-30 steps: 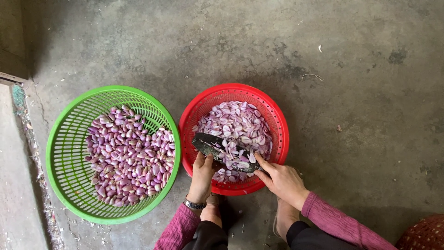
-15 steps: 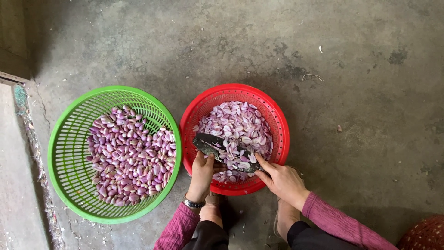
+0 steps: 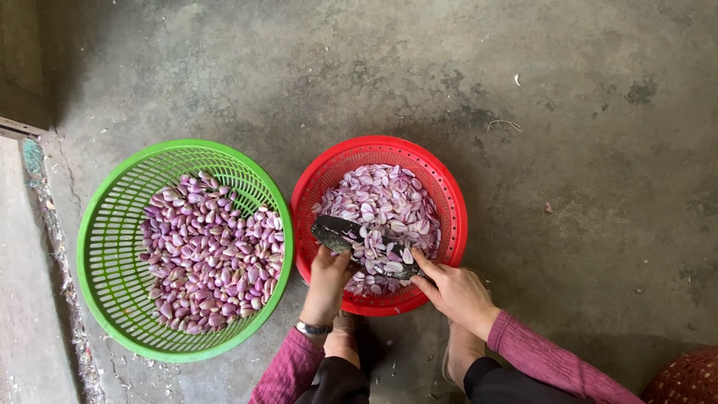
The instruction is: A person is using a manual handheld slicer to slice shallots from a green plastic basket into a red plastic basket.
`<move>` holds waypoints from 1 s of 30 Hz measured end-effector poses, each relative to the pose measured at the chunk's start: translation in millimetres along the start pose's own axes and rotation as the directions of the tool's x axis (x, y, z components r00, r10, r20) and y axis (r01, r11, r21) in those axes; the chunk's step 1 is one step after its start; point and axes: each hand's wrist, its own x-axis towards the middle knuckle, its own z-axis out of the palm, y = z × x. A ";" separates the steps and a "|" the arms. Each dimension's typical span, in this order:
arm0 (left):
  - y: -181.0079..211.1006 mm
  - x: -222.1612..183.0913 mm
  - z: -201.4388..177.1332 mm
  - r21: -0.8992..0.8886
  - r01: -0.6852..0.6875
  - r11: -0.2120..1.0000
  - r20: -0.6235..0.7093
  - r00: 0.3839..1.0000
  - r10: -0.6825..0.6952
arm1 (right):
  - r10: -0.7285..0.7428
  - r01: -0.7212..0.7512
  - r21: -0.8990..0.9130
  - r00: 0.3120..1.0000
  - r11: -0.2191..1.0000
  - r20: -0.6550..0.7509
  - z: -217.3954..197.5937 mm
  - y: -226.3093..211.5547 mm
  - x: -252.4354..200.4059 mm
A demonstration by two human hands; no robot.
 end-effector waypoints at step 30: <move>-17.2 8.1 0.9 0.124 -0.308 0.943 -0.106 0.941 0.321 | -0.009 0.009 -0.024 1.000 1.000 0.024 -6.3 -4.4 -0.8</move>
